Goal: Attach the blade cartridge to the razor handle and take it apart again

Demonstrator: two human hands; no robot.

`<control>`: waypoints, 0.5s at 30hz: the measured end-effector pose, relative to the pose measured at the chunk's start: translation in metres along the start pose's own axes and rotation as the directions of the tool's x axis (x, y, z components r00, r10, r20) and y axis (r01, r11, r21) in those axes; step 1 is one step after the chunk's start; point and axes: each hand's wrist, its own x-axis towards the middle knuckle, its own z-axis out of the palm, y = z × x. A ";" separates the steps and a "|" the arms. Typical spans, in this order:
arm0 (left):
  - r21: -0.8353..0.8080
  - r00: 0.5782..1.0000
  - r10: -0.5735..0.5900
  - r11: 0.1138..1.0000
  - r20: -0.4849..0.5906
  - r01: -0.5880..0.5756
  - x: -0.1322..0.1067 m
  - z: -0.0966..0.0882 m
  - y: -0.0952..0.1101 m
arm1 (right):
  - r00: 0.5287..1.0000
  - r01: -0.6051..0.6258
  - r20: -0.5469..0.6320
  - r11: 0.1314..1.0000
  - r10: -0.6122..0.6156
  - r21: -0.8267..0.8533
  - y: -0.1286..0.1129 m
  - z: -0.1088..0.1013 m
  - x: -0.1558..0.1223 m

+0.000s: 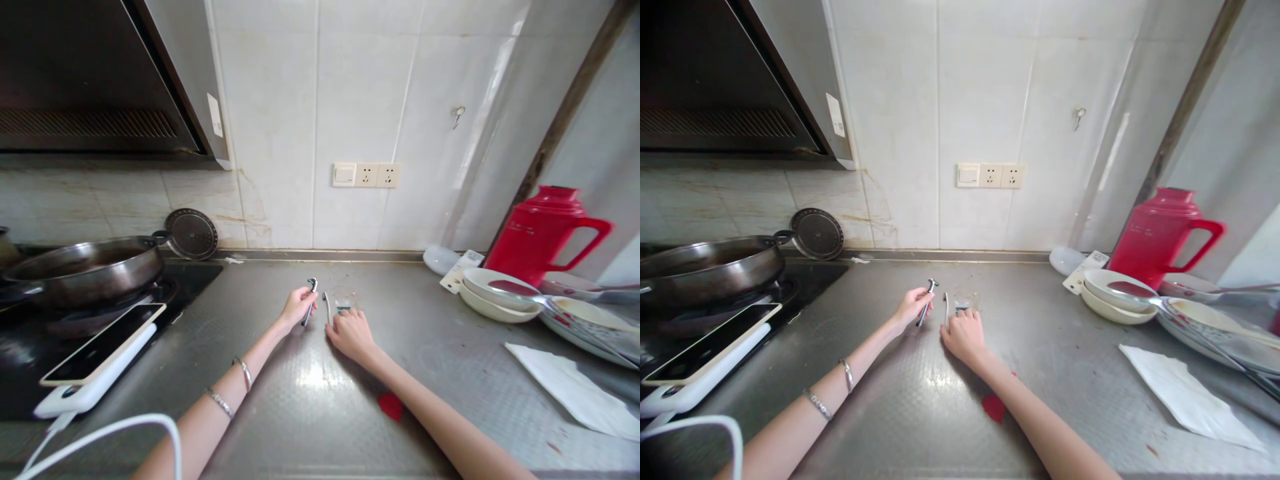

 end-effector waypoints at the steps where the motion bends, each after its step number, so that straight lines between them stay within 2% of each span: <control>1: 0.004 1.000 0.005 1.000 0.003 -0.005 0.000 0.001 0.000 | 1.000 0.006 0.014 1.000 -0.006 0.009 0.000 0.001 0.000; 6: 0.014 0.997 0.082 0.997 -0.002 -0.082 0.000 0.003 -0.004 | 1.000 0.020 0.019 0.999 -0.021 0.038 0.006 -0.001 0.004; 9: 0.019 0.993 0.117 0.993 -0.023 -0.116 0.001 0.005 -0.006 | 0.999 -0.030 -0.021 0.993 0.033 0.111 0.024 -0.007 0.010; 13: 0.037 0.994 0.101 0.994 -0.029 -0.100 -0.002 0.011 -0.008 | 0.972 -0.120 -0.150 0.927 0.183 0.354 0.064 -0.010 0.019; 15: 0.062 0.993 0.108 0.993 -0.053 -0.105 -0.004 0.014 -0.008 | 0.950 -0.058 -0.232 0.850 0.208 0.523 0.082 -0.010 0.022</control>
